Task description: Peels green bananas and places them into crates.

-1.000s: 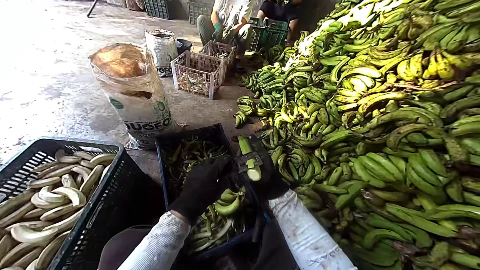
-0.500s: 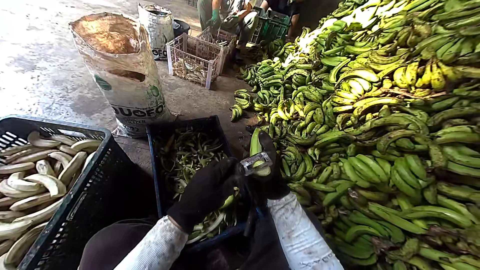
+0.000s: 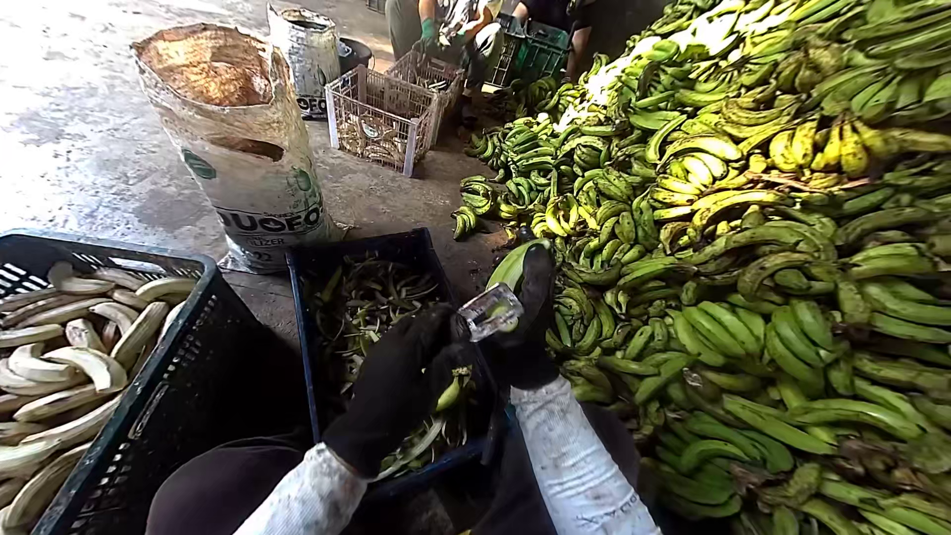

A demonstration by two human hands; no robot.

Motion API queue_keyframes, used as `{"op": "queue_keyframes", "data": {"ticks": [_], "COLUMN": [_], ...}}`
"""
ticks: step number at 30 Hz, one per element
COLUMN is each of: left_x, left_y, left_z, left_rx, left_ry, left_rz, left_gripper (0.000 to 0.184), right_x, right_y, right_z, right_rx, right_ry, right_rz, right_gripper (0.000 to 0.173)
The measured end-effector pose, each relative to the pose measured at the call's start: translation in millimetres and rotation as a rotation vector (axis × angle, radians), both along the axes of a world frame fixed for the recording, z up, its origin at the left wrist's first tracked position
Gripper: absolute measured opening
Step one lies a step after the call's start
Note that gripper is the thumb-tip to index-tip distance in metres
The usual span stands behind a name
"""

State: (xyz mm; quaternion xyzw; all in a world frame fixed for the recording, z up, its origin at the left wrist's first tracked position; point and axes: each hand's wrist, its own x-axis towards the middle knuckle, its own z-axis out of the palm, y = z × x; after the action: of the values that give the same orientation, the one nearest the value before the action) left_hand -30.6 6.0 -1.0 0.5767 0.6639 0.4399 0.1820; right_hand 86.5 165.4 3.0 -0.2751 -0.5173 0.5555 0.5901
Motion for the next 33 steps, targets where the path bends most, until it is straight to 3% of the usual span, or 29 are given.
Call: {"op": "queue_keyframes", "data": {"ticks": [2, 5, 8, 10, 14, 20, 24, 26, 31, 33], "left_x": [0.8, -27.5, -54.1, -60.9, -45.7, -12.1, -5.7, -8.6, -37.7, -49.9], "left_y": [1.8, 12.2, 17.9, 15.9, 10.9, 7.0, 3.6, 3.5, 11.3, 12.6], "left_z": [-5.0, -1.0, 5.3, 7.3, 5.4, -11.1, -9.9, -10.2, -0.3, 0.6], "left_rx": [0.048, -0.023, -0.128, -0.117, -0.054, 0.16, 0.185, 0.163, -0.028, -0.068], "left_ry": [0.067, 0.151, 0.112, 0.05, 0.024, 0.21, 0.319, 0.328, 0.241, 0.204], "left_rz": [0.045, 0.173, 0.311, 0.355, 0.265, 0.248, 0.309, 0.318, 0.27, 0.207], "left_gripper": [0.06, 0.055, 0.053, 0.052, 0.053, 0.059, 0.059, 0.057, 0.05, 0.048], "right_x": [0.7, 9.8, 8.8, 6.5, 2.9, -17.9, -22.4, -20.8, 9.0, 19.4], "right_y": [-4.1, -13.4, -23.0, -26.0, -10.0, -10.6, -17.4, -14.7, -12.3, -8.2], "right_z": [3.8, -12.8, -18.0, -14.5, -7.7, 12.3, 18.4, 14.5, 3.2, -0.3], "right_rx": [0.007, 0.004, -0.246, -0.345, -0.211, -0.181, -0.158, -0.14, 0.152, 0.135], "right_ry": [-0.012, -0.069, -0.101, -0.054, -0.065, 0.215, 0.162, 0.095, -0.398, -0.494], "right_rz": [0.065, 0.624, 0.934, 0.902, 0.598, 0.308, 0.051, 0.079, 0.524, 0.681], "right_gripper": [0.039, 0.024, 0.026, 0.029, 0.033, 0.032, 0.033, 0.037, 0.036, 0.028]}}
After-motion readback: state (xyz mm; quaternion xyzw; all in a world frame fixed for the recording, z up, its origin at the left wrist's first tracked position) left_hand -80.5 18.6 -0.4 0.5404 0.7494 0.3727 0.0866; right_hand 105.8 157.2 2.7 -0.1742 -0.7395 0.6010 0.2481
